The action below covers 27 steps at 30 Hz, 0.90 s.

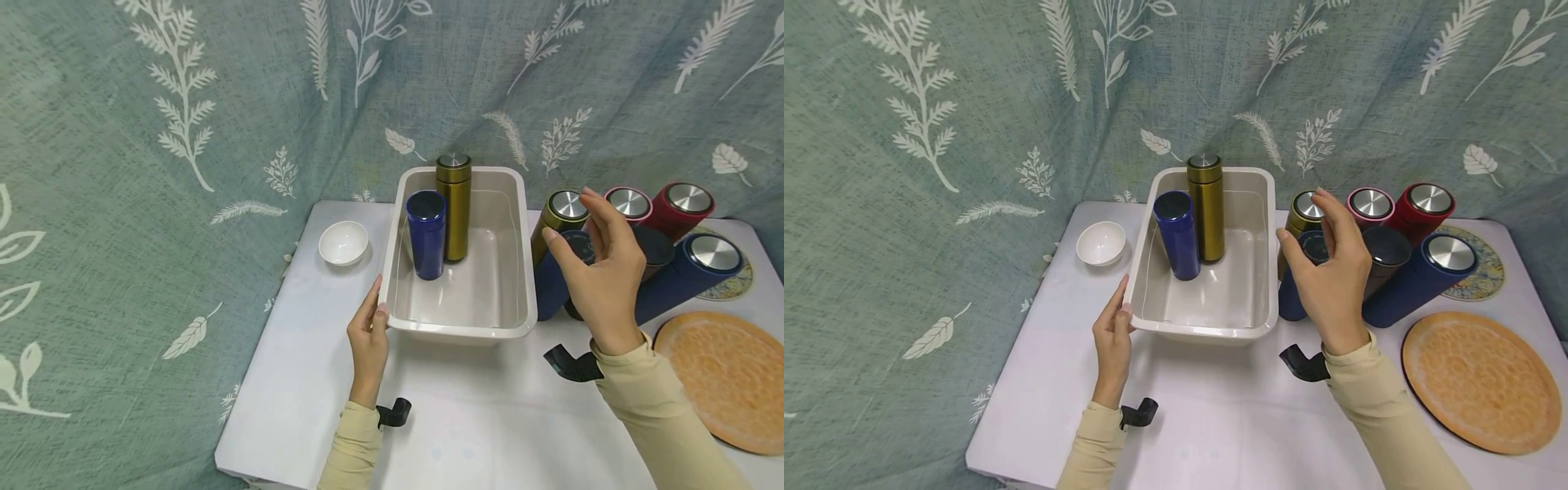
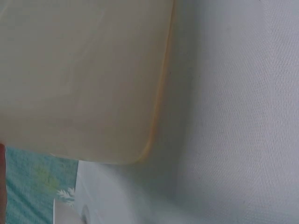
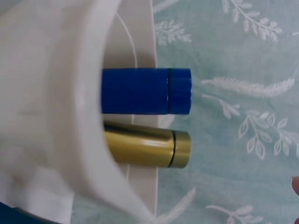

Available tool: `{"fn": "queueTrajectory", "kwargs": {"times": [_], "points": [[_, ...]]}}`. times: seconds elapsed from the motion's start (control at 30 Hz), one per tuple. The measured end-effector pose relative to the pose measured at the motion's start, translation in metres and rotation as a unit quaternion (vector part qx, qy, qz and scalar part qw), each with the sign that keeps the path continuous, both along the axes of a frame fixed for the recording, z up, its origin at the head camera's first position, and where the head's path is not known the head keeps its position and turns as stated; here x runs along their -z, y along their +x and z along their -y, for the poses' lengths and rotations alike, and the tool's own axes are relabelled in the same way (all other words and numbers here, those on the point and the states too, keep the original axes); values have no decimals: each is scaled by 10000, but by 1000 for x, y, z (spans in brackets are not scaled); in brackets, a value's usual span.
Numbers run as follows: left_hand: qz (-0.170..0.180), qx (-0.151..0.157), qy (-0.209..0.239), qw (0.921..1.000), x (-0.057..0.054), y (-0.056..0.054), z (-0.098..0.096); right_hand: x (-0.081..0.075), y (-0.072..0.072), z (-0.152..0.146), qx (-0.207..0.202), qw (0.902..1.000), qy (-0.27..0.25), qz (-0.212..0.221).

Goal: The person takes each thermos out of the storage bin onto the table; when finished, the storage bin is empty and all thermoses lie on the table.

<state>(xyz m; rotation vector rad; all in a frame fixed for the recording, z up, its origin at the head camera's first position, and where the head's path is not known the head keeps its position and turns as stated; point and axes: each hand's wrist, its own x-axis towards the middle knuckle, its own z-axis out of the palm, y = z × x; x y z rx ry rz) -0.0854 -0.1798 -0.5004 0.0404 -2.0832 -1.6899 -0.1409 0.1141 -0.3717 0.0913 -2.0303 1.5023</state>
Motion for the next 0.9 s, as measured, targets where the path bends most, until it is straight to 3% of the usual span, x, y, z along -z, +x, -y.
{"fn": "queueTrajectory", "kwargs": {"times": [0.3, 0.43, 0.63, 0.9], "points": [[31, -9, -44, 10000, -1, 1, 0, -6, -9, 19, -320, 9987, 322, -224], [46, -39, -40, 10000, -6, 3, -1, -7, -15, 28, -405, 9972, 568, -251], [66, -30, -59, 10000, -1, 1, 0, -6, -25, 41, -434, 9949, 849, -316], [133, -47, -23, 9999, -3, 3, 0, -3, -42, 54, -544, 9938, 937, -239]]}}
